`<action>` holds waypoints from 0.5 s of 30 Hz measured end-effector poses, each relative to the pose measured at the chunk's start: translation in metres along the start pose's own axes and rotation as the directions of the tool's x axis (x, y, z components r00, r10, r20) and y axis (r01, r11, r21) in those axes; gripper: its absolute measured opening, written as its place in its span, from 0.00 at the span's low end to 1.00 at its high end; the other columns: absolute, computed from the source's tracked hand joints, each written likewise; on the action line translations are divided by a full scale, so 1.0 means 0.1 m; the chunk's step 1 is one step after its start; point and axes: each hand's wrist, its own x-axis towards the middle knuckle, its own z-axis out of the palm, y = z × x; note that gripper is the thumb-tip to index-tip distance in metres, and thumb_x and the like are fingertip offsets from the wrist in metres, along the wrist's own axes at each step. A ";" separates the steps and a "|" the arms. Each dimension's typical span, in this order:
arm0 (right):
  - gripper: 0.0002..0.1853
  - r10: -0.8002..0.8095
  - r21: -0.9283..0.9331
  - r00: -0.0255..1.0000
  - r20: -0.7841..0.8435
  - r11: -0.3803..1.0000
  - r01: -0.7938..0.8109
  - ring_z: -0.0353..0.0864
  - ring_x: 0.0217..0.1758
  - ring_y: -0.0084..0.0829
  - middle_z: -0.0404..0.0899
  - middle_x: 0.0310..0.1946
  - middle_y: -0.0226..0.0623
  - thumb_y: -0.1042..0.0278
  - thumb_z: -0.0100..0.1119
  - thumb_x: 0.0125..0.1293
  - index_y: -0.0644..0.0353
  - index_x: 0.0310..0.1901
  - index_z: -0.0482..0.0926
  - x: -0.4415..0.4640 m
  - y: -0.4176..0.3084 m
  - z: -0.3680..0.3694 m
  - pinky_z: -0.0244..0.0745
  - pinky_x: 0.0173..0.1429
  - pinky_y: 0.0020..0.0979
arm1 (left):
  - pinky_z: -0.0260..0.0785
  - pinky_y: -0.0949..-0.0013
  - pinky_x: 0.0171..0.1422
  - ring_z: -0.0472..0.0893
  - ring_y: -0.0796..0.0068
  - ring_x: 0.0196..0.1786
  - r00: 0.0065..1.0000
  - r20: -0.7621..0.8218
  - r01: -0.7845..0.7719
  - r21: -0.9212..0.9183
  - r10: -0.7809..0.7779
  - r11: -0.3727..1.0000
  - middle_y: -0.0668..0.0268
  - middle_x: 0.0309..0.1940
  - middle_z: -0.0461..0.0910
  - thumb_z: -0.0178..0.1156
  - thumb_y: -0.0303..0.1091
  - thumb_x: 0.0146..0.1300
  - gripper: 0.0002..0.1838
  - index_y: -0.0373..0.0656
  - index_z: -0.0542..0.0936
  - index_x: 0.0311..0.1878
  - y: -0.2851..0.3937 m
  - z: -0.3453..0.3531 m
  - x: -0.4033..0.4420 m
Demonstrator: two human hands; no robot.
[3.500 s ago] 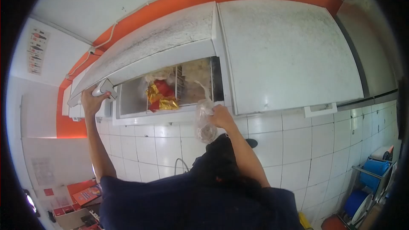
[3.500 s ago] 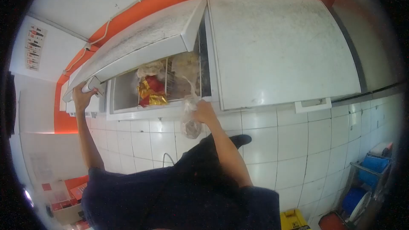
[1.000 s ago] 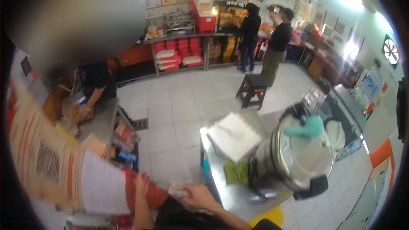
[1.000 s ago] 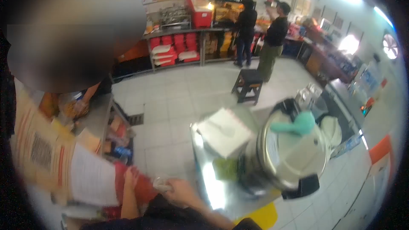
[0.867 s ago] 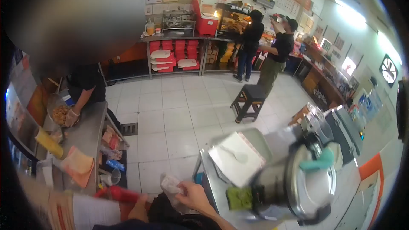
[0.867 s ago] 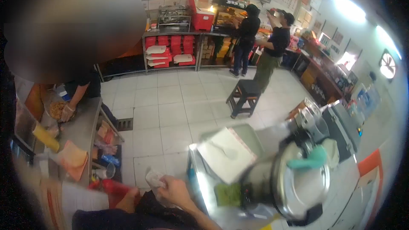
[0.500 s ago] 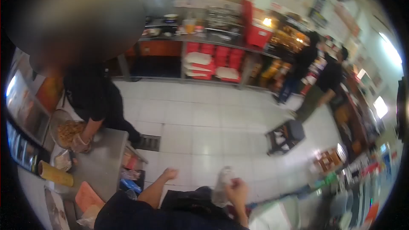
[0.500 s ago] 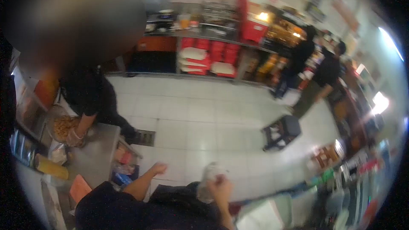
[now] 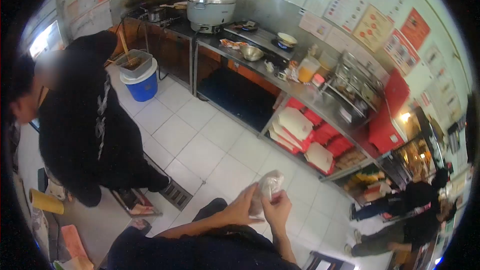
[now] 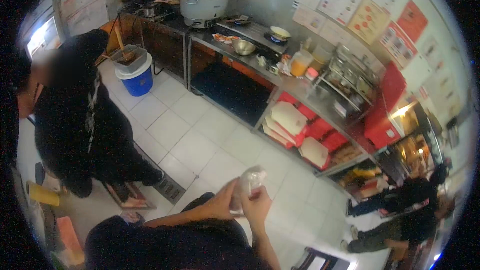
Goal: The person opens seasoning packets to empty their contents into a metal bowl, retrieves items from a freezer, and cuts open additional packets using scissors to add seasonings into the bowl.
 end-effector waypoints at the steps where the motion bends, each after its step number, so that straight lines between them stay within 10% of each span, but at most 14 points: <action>1: 0.12 -0.070 0.013 0.996 0.045 0.997 0.070 0.76 0.22 0.24 0.78 0.19 0.36 0.68 0.69 0.49 0.65 0.29 0.75 0.46 -0.07 0.23 0.72 0.29 0.27 | 0.61 0.52 0.73 0.65 0.42 0.71 0.976 -0.215 -0.018 0.056 0.029 0.998 0.42 0.68 0.64 0.79 0.43 0.45 0.56 0.35 0.55 0.73 -0.30 -0.02 0.50; 5: 0.13 -0.180 0.102 0.972 0.149 0.981 0.166 0.77 0.23 0.23 0.77 0.19 0.36 0.67 0.68 0.50 0.64 0.30 0.75 2.25 -0.37 1.20 0.73 0.30 0.28 | 0.73 0.58 0.61 0.81 0.52 0.55 0.879 -0.459 0.095 -0.105 -0.133 0.990 0.49 0.51 0.80 0.76 0.39 0.49 0.42 0.37 0.68 0.66 -0.93 -0.60 2.25; 10: 0.11 -0.541 0.140 0.818 0.197 0.841 0.522 0.80 0.24 0.23 0.80 0.20 0.36 0.67 0.68 0.55 0.64 0.33 0.76 4.26 -0.76 2.39 0.75 0.31 0.27 | 0.73 0.63 0.61 0.80 0.65 0.56 0.817 -0.510 0.001 -0.465 -0.268 0.885 0.56 0.54 0.79 0.70 0.34 0.58 0.34 0.35 0.67 0.65 -1.91 -1.39 3.98; 15: 0.13 -0.438 0.358 0.868 0.233 0.869 0.343 0.79 0.29 0.23 0.80 0.27 0.34 0.69 0.66 0.61 0.66 0.44 0.79 6.15 -1.12 3.05 0.75 0.38 0.25 | 0.77 0.65 0.55 0.83 0.66 0.50 0.710 -0.452 -0.136 -0.840 -0.540 0.525 0.56 0.52 0.80 0.60 0.33 0.68 0.25 0.32 0.69 0.64 -2.51 -2.77 5.29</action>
